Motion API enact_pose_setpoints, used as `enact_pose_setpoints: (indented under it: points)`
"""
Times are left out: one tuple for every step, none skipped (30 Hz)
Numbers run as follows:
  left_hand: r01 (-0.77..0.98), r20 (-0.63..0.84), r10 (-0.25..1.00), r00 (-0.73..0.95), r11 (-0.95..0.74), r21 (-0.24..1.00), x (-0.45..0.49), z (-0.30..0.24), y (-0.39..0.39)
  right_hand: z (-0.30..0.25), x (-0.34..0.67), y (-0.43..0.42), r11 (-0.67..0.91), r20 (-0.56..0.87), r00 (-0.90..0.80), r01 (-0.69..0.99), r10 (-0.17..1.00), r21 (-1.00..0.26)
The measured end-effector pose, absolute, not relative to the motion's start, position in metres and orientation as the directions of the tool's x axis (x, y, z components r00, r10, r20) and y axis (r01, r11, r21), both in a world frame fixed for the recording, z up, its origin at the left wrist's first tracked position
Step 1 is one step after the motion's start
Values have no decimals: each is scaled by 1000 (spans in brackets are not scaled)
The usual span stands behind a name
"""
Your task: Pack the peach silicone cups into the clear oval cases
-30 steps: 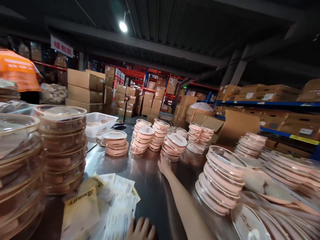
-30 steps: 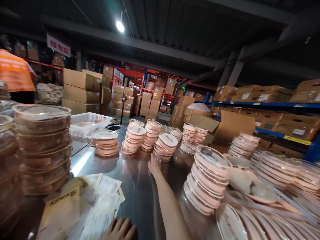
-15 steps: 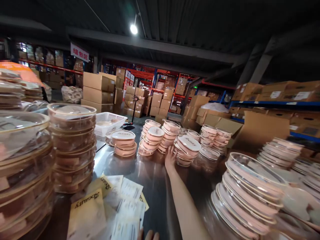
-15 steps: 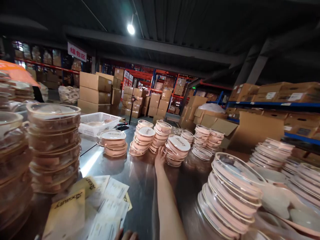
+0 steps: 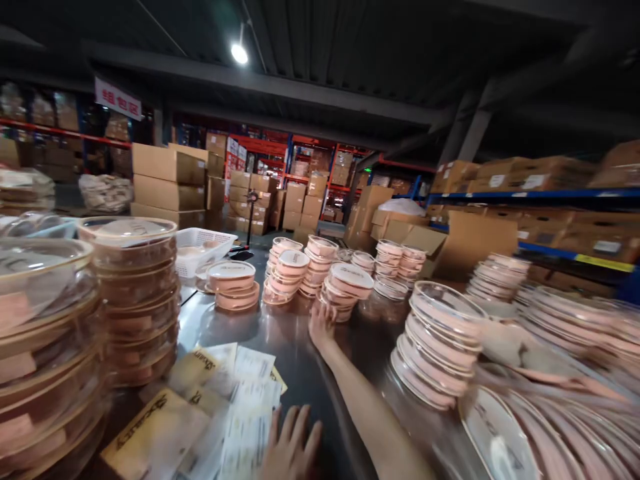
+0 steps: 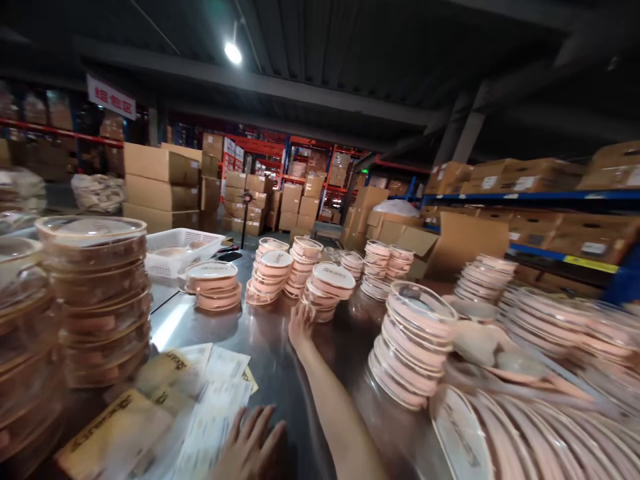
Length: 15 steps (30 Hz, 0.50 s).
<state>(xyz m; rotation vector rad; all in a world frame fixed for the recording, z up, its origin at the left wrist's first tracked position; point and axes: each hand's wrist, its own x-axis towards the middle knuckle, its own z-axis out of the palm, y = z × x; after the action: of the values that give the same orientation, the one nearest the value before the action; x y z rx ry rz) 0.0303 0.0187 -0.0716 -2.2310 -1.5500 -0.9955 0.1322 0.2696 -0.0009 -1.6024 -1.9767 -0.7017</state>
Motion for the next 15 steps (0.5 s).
enact_pose_setpoints:
  points:
    - [912, 650, 735, 193, -379, 158, 27, -66, 18, -5, 132, 252, 187, 662, -199, 978, 723, 90]
    - [924, 646, 742, 180, -353, 148, 25, -61, 17, -9, 133, 234, 201, 662, -216, 974, 718, 100]
    - [932, 643, 748, 167, -333, 146, 22, -56, 17, -14, 135, 215, 216, 662, -234, 970, 712, 111]
    - [933, 640, 752, 156, -325, 154, 19, -51, 17, -18, 138, 196, 232, 662, -253, 965, 706, 121]
    - [927, 640, 755, 142, -328, 182, 16, -46, 17, -21, 142, 176, 260, 663, -286, 955, 692, 140]
    - [909, 645, 756, 113, -340, 239, 13, -41, 18, -22, 146, 158, 302, 668, -335, 938, 664, 170]
    - [882, 651, 756, 67, -350, 316, 11, -37, 19, -21, 151, 140, 351, 680, -393, 913, 619, 208]
    - [851, 654, 756, 7, -349, 394, 8, -32, 21, -18, 155, 125, 400, 696, -450, 882, 560, 248]
    - [807, 653, 755, -66, -344, 479, 5, -28, 23, -11, 158, 113, 441, 715, -492, 852, 497, 280]
    - [757, 645, 752, -138, -339, 558, 2, -23, 25, 0, 160, 103, 472, 733, -515, 830, 444, 297]
    - [706, 634, 748, -197, -340, 621, -1, -18, 26, 13, 159, 97, 489, 750, -511, 824, 420, 288]
    - [657, 625, 745, -233, -352, 666, -3, -13, 27, 28, 156, 93, 494, 757, -489, 831, 433, 254]
    - [613, 618, 745, -249, -373, 697, -6, -9, 27, 44, 151, 92, 499, 748, -465, 842, 473, 207]
    - [562, 613, 747, -255, -401, 723, -7, -5, 26, 60, 144, 93, 496, 722, -441, 854, 533, 155]
    - [509, 606, 754, -254, -429, 747, -8, -1, 25, 75, 135, 96, 494, 684, -424, 863, 594, 107]
